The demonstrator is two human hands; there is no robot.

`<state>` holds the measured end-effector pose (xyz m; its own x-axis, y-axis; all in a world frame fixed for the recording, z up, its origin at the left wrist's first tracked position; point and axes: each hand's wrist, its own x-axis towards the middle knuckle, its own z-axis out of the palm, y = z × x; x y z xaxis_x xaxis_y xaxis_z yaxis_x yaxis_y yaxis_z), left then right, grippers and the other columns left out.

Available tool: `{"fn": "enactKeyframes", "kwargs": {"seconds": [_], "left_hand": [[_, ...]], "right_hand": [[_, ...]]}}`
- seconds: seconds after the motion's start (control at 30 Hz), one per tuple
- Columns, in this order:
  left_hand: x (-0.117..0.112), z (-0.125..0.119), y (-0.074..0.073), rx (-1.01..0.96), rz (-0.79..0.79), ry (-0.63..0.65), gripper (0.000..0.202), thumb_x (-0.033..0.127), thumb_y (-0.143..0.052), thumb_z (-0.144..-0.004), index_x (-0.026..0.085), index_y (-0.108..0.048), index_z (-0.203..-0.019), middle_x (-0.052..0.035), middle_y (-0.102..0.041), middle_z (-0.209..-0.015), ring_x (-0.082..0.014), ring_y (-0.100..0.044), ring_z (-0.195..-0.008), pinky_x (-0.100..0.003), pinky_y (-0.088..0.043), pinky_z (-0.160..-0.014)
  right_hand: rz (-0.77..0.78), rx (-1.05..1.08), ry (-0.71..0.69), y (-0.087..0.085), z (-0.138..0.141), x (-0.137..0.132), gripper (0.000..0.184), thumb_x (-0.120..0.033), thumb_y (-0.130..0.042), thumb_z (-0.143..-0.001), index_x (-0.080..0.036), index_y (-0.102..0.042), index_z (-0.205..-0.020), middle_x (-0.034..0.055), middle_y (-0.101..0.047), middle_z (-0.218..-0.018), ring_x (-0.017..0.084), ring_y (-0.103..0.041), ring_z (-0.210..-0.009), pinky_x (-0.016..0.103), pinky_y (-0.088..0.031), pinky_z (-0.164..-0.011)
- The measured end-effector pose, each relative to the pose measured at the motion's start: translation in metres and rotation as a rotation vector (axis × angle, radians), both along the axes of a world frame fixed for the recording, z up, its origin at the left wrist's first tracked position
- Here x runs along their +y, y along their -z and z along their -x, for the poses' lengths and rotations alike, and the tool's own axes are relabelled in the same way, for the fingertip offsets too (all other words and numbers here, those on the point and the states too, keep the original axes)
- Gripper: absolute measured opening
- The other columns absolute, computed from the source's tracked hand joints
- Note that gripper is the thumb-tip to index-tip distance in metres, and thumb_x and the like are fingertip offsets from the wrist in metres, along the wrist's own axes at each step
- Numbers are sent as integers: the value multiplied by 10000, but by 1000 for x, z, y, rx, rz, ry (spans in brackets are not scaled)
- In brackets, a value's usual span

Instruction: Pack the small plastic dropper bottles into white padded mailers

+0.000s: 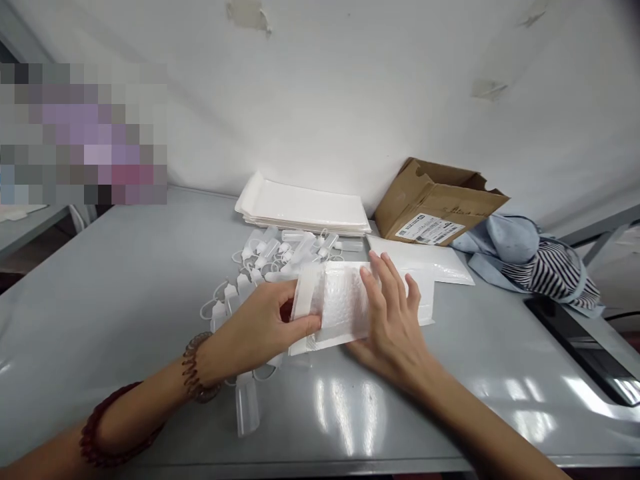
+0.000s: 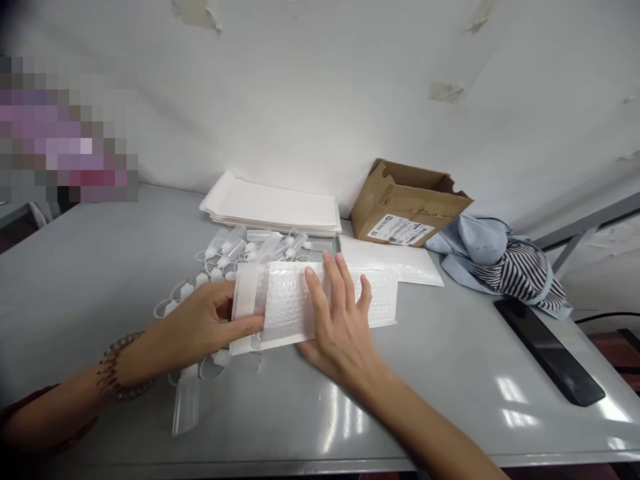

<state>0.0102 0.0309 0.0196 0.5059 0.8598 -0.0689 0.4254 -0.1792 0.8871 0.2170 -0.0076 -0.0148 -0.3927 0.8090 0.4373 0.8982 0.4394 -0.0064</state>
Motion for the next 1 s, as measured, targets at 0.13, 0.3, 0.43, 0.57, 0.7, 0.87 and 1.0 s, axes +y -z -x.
{"fn": "enactKeyframes", "kwargs": {"seconds": [0.13,0.3,0.43,0.57,0.7,0.87,1.0], "left_hand": [[-2,0,2,93,22,45,274,217,-529,-761,174,-351,-558,68,-341,-514,-68,-311,-456,-192,-219,-409],[1,2,2,183,-29,15,322,348,-507,-826,173,-410,-574,52,-392,-526,-88,-363,-478,-206,-253,-434],[11,16,-9,355,-42,86,316,446,-488,-844,180,-555,-686,32,-500,-578,-124,-453,-543,-222,-324,-490],[10,32,-17,536,-6,292,173,359,-610,-766,203,-604,-840,3,-579,-823,-171,-520,-747,-251,-395,-615],[-2,31,-12,568,-145,430,128,116,-582,-726,198,-611,-820,-18,-539,-894,-212,-464,-940,-284,-398,-737],[-8,22,-12,513,-224,441,161,22,-527,-691,173,-583,-698,-15,-523,-871,-190,-452,-917,-267,-387,-737],[-6,21,-22,356,-139,382,71,140,-598,-733,194,-582,-777,29,-576,-841,-135,-506,-810,-225,-393,-703]], "right_hand": [[-32,14,-5,-1,-2,-2,849,-415,-551,-783,-187,-53,-1432,242,-322,-1367,425,-323,-1260,656,-193,-978],[-29,-39,5,-7,-6,-3,782,-328,-558,-773,-187,-146,-1423,215,-460,-1213,368,-452,-1128,610,-209,-982],[-44,-96,-3,-16,-21,4,711,-179,-536,-769,-226,-228,-1408,160,-544,-1123,316,-520,-1034,588,-212,-974],[-80,-132,7,-26,-43,10,598,-180,-555,-813,-235,-325,-1362,116,-580,-1121,282,-540,-1032,557,-194,-995],[-32,-107,-15,-28,-54,13,525,-275,-548,-856,-198,-355,-1338,122,-589,-1128,279,-542,-1028,542,-208,-990],[81,-52,-69,-25,-54,14,499,-287,-524,-860,-187,-365,-1323,121,-588,-1131,270,-543,-1024,545,-211,-984],[127,-62,-81,-24,-53,14,508,-256,-526,-842,-187,-370,-1321,122,-576,-1156,274,-530,-1041,556,-202,-987]]}}
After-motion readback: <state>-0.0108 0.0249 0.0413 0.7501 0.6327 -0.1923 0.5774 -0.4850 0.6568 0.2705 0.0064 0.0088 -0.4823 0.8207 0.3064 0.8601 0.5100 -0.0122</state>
